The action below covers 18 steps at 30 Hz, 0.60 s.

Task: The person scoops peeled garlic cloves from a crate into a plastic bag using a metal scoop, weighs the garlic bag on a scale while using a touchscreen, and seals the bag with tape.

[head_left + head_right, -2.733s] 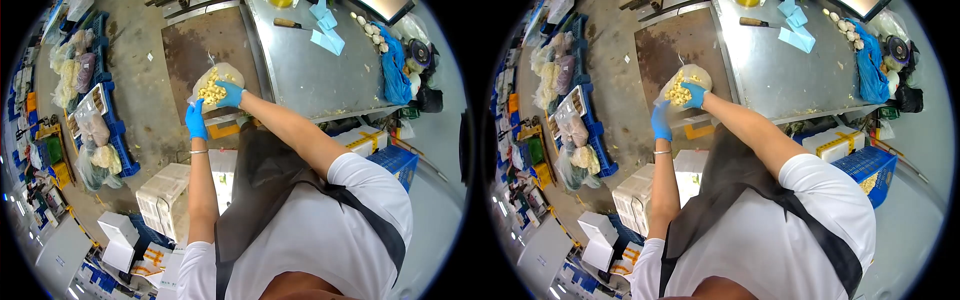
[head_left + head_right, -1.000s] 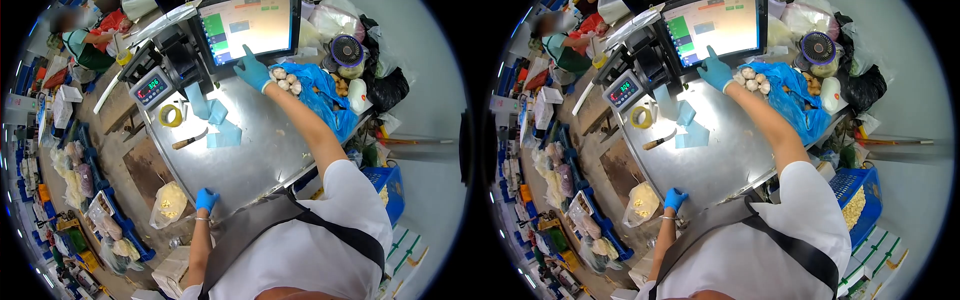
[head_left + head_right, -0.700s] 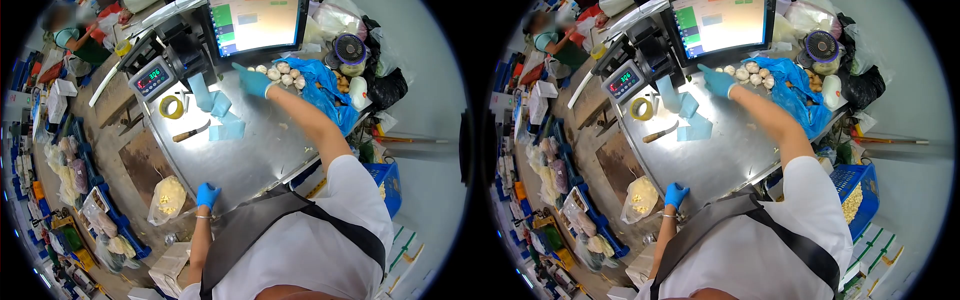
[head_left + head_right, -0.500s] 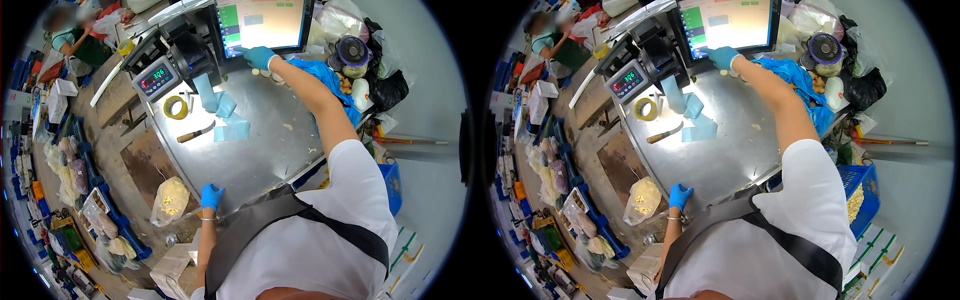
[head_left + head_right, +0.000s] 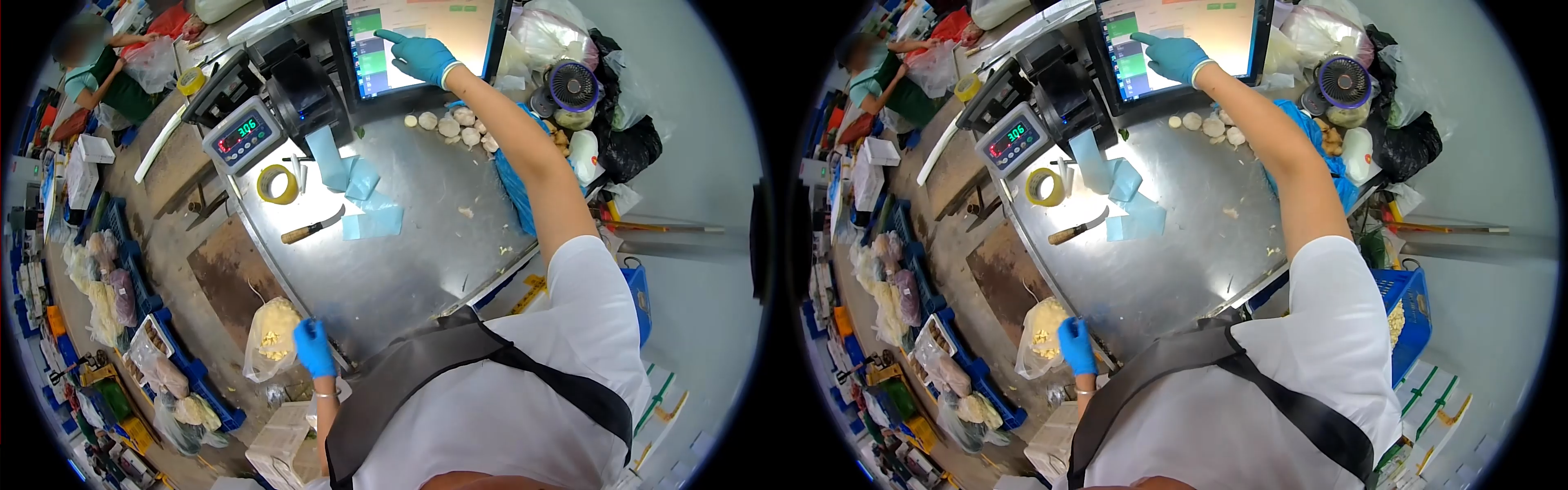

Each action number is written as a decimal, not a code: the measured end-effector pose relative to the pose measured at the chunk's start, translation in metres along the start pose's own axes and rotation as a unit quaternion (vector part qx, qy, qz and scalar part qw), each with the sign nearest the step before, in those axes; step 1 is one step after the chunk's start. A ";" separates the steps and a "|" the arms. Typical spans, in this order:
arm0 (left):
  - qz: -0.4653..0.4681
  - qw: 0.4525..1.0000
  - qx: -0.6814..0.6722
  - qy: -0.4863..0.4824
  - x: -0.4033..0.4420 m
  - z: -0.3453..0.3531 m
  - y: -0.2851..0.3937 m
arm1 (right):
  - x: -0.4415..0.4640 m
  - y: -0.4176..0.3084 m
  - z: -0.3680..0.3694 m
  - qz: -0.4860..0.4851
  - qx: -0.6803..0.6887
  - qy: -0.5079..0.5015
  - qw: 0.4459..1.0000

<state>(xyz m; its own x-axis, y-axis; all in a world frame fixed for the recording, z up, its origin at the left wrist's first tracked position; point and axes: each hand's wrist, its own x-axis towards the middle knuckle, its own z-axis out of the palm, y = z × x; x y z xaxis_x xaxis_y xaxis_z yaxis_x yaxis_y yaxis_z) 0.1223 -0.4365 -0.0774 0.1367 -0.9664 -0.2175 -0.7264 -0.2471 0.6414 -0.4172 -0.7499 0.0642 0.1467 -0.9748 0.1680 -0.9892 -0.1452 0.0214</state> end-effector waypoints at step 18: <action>-0.354 0.858 0.326 0.179 0.070 -0.112 -0.140 | -0.012 -0.011 0.017 -0.042 0.009 -0.085 0.995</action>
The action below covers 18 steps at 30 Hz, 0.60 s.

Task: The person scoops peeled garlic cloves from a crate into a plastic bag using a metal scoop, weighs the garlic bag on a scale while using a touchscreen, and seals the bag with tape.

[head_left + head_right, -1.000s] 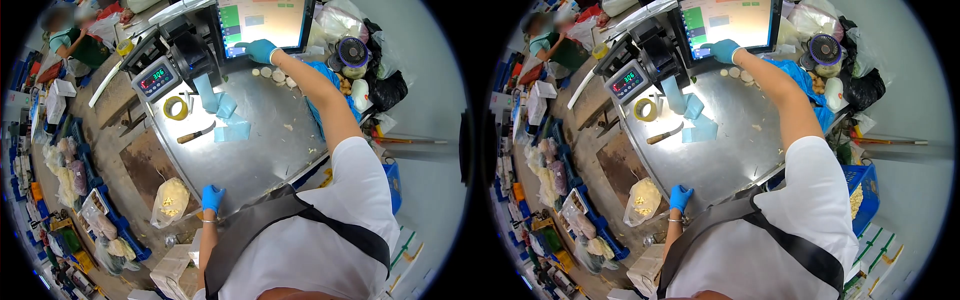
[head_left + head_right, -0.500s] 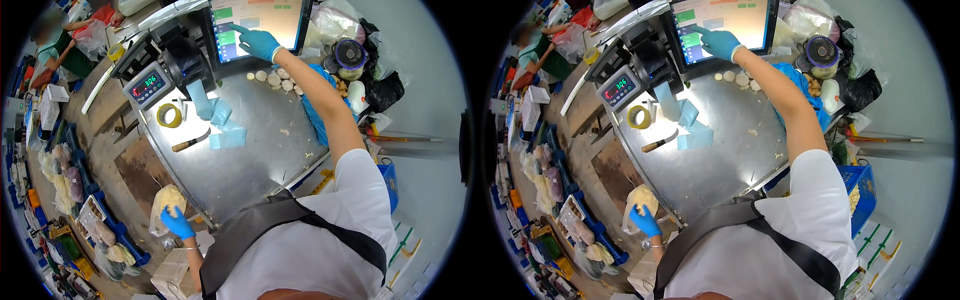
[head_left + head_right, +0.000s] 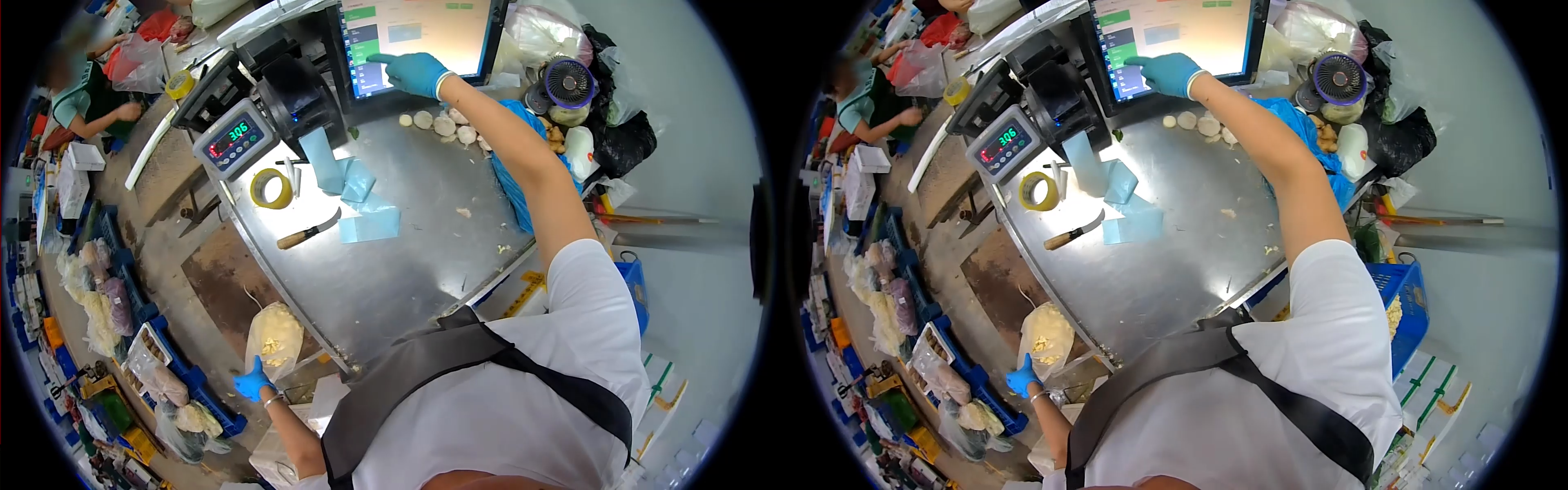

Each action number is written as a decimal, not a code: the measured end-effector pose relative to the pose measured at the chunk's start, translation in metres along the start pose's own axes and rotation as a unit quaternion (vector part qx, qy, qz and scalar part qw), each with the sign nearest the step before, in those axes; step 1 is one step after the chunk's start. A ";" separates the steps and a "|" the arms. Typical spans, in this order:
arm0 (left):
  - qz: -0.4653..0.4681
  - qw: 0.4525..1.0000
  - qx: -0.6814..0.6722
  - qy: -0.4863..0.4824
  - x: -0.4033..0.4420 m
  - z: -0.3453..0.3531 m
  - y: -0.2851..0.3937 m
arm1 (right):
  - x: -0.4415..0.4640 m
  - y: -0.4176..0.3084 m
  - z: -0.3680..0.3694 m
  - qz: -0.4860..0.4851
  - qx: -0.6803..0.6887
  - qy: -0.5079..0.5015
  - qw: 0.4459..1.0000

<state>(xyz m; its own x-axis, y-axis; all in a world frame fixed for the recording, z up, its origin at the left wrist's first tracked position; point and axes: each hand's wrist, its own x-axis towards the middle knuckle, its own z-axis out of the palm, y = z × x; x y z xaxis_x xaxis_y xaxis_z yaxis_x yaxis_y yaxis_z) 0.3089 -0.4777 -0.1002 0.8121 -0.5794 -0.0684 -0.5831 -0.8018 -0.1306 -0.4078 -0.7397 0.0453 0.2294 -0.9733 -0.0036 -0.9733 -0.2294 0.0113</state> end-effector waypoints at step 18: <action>0.094 0.974 -0.191 0.078 -0.025 0.009 -0.010 | -0.022 -0.035 0.051 0.078 0.092 -0.022 0.993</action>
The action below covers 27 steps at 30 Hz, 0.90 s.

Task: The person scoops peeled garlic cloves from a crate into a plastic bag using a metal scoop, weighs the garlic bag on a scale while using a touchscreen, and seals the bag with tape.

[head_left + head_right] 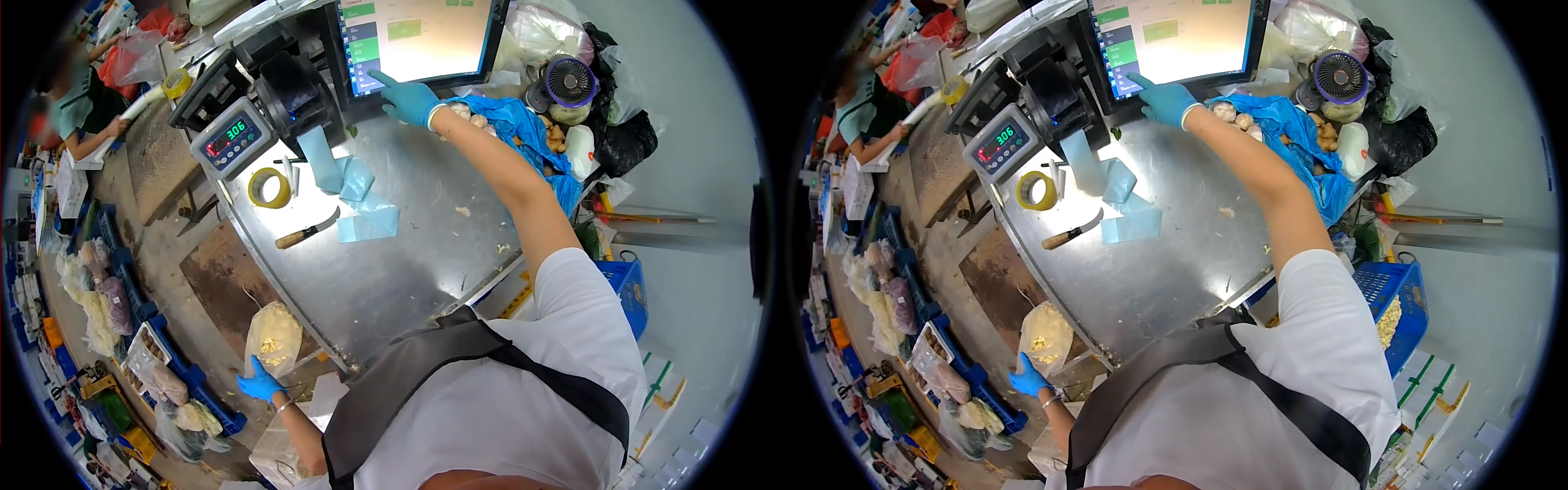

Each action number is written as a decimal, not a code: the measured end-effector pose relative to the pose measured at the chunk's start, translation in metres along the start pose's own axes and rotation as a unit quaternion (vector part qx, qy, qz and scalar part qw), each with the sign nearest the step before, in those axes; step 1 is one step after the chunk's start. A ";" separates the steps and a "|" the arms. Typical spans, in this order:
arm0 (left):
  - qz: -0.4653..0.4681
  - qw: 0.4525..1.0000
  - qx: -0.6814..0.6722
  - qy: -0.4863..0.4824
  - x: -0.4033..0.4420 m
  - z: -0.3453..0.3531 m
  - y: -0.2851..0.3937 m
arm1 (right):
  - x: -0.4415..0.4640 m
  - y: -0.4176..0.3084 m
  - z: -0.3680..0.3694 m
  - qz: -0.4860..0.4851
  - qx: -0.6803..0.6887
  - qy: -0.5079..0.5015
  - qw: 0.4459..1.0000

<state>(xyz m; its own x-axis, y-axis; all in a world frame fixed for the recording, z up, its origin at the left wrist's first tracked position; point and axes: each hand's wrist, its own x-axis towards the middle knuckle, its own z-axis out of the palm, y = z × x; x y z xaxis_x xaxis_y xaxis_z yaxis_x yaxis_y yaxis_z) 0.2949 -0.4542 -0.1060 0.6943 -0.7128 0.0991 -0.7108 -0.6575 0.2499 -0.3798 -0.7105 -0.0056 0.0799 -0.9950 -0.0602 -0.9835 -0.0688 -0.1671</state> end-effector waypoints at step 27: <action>-0.192 0.949 0.094 -0.233 0.041 0.052 -0.068 | -0.289 -0.122 0.124 0.084 0.257 -0.087 0.959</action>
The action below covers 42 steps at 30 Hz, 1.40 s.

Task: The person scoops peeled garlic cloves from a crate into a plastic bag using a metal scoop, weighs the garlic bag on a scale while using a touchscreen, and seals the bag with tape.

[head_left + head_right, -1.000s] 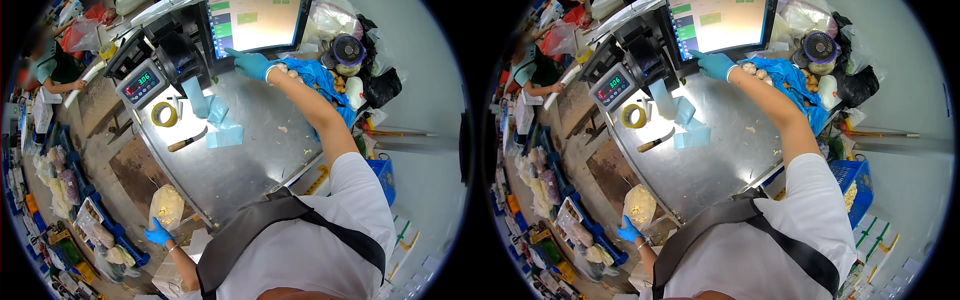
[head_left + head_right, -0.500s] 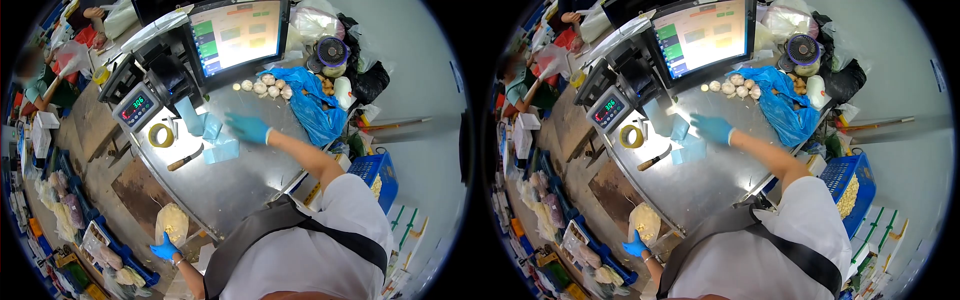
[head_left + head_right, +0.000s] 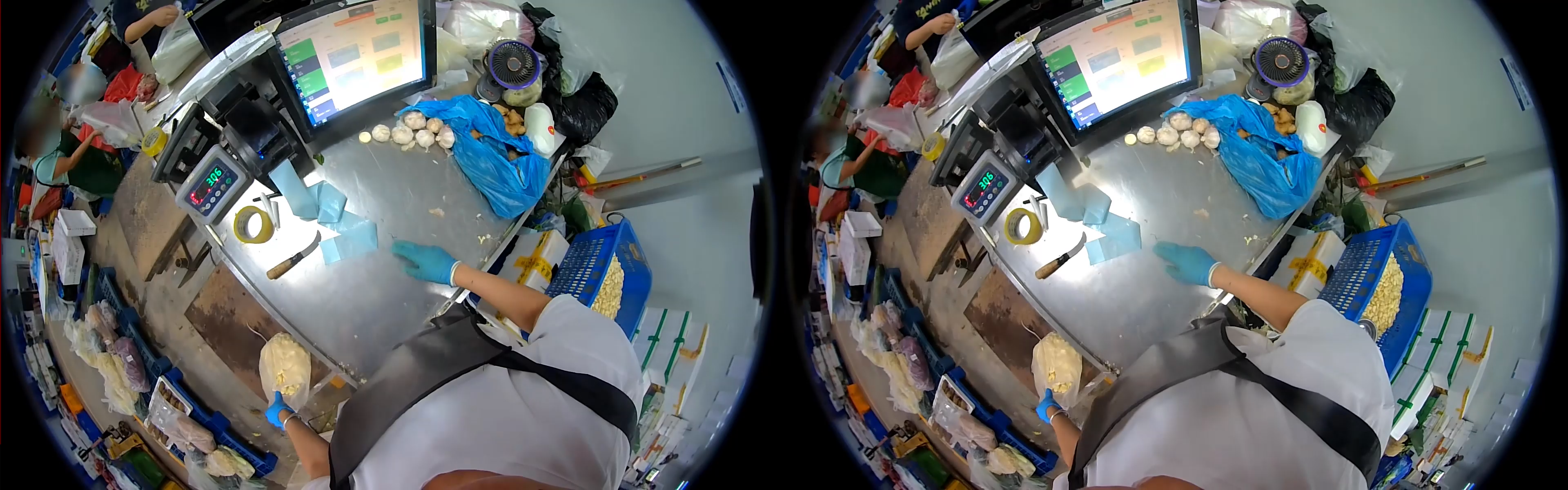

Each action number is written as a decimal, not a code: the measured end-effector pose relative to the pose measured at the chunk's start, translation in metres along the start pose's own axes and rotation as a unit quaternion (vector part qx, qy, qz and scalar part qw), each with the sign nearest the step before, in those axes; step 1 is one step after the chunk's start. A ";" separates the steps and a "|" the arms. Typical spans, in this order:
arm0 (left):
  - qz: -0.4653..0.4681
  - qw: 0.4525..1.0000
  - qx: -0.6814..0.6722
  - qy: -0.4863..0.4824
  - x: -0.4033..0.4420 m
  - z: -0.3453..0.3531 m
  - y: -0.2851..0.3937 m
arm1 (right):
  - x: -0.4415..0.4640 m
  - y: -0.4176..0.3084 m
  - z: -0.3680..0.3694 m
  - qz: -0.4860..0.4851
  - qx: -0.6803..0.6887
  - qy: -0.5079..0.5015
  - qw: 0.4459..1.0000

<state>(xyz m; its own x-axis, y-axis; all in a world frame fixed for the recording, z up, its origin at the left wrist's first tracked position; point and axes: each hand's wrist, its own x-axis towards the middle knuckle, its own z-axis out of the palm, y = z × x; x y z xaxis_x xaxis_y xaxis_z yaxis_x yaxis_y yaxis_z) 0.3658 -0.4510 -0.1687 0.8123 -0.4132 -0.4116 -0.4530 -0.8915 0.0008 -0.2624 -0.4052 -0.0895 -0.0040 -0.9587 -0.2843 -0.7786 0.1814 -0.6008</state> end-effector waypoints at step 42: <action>0.486 0.634 -0.374 -0.471 -0.344 -0.122 0.104 | -0.053 -0.088 -0.068 0.069 0.561 -0.002 0.825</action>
<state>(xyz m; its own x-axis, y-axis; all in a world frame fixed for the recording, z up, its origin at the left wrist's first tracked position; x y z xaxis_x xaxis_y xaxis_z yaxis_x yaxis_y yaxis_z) 0.0842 -0.4239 0.0846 -0.4567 -0.8546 -0.2472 0.0165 -0.2859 0.9581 -0.2362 -0.3853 0.0298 -0.0409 -0.9113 -0.4096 0.2991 0.3800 -0.8753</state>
